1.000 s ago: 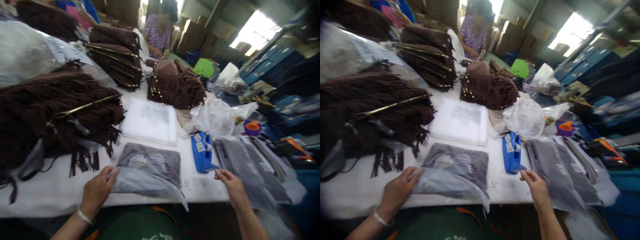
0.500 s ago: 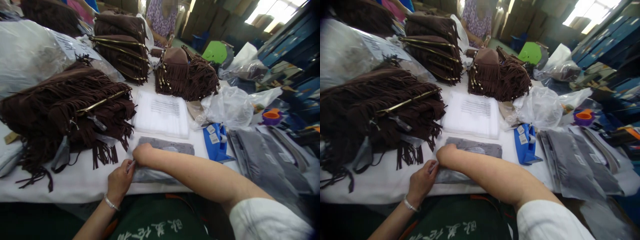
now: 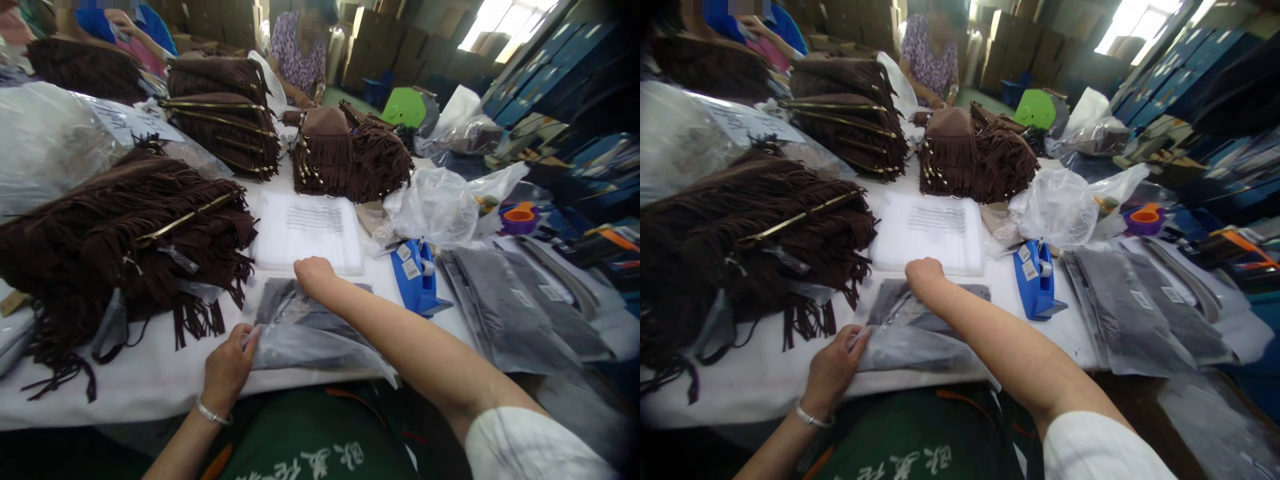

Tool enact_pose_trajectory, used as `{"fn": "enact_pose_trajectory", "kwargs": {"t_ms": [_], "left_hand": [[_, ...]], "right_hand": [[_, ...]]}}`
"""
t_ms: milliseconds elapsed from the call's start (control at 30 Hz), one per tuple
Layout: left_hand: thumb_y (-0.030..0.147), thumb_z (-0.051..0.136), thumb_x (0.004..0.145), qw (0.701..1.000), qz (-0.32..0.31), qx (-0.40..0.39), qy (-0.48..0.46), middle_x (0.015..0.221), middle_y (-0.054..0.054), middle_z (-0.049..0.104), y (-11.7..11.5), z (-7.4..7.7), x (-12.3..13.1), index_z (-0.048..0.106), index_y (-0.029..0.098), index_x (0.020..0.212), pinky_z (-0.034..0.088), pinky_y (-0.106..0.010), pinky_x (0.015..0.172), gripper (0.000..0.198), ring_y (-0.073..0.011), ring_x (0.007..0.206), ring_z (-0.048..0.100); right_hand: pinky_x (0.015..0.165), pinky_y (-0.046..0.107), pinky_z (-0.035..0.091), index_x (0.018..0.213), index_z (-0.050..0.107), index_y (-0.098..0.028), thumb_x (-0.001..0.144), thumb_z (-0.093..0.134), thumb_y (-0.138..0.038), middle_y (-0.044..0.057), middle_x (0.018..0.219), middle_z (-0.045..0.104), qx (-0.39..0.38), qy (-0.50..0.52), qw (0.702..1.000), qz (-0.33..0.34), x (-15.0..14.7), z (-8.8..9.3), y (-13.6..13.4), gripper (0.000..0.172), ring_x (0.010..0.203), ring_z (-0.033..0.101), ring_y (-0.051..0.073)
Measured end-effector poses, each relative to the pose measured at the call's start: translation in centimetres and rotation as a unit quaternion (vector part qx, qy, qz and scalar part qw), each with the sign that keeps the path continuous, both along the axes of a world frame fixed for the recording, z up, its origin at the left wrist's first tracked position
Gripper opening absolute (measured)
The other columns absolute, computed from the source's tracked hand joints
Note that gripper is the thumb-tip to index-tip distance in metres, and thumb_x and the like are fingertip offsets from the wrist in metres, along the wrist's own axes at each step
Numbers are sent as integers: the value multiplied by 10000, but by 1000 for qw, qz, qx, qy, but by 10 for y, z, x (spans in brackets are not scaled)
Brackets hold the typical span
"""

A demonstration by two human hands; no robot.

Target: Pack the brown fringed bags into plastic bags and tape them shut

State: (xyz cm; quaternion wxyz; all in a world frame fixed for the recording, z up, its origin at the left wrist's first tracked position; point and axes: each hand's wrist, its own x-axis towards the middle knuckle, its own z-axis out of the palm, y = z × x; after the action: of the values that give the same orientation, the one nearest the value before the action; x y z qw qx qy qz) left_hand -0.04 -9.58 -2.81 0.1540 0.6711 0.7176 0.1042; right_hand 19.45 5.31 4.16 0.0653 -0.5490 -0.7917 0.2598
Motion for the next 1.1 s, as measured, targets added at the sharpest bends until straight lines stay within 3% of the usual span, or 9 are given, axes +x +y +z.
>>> {"fn": "enact_pose_trajectory", "kwargs": {"t_ms": [100,200,300,433,500,600,733,933,1100], "left_hand": [[384,407,926,999,-24,32,-26,817,-37,702,3,7,-9,549,208,1054,468,-277,616,261,-214,722,678],[349,443,912,975,-123,185,-11,1008,-133,667,8,18,-7,504,147,1187,469,-412,865,346,-282,952,630],[304,514,898,928,-251,266,-70,1214,-135,583,9,31,23,434,180,1290,386,-453,1013,420,-275,1150,523],[324,549,891,876,-408,220,-135,1273,-93,557,9,33,90,428,221,1301,389,-430,1009,440,-246,1179,491],[329,540,896,864,-442,187,-155,1183,-90,603,12,29,117,499,202,1214,397,-427,976,345,-239,1105,526],[310,491,922,872,-442,116,-175,926,-56,637,21,23,140,584,187,948,428,-377,852,156,-204,906,562],[322,451,937,907,-391,59,-145,798,-42,595,32,18,151,552,183,786,421,-343,746,229,-200,792,538],[323,424,944,925,-357,53,-114,804,-45,593,33,12,158,551,183,797,409,-347,748,240,-212,791,535],[328,407,950,926,-363,68,-83,786,-48,592,32,11,159,552,180,785,408,-356,726,265,-220,778,539]], "right_hand": [[729,315,502,921,686,-197,841,615,-355,56,843,710,-15,35,999,-12,61,27,-33,191,778,652,201],[871,314,479,1155,587,-219,948,410,-444,47,1073,663,34,198,978,-49,129,36,-103,354,959,622,185],[1045,432,356,1301,483,-228,942,314,-548,95,1231,577,101,233,965,-66,180,21,-184,510,1214,475,258],[1072,507,323,1408,347,-208,779,647,-529,136,1335,496,120,165,978,-50,192,-17,-242,767,1322,332,321],[1021,479,391,1350,426,-223,802,664,-380,115,1207,592,139,180,972,-62,179,-33,-240,618,1231,453,292],[883,380,479,1089,614,-239,878,555,-276,55,959,670,134,249,943,-175,160,-45,-217,222,967,604,223],[802,318,487,954,648,-231,883,562,-289,22,904,675,61,270,915,-293,156,-47,-188,126,856,618,193],[943,407,421,1133,600,-245,761,736,-316,64,1045,630,159,215,948,-171,169,-33,-167,402,1044,526,251],[882,364,436,826,644,-227,833,664,-236,30,861,633,140,202,955,-165,167,-30,-146,23,940,542,213]]}}
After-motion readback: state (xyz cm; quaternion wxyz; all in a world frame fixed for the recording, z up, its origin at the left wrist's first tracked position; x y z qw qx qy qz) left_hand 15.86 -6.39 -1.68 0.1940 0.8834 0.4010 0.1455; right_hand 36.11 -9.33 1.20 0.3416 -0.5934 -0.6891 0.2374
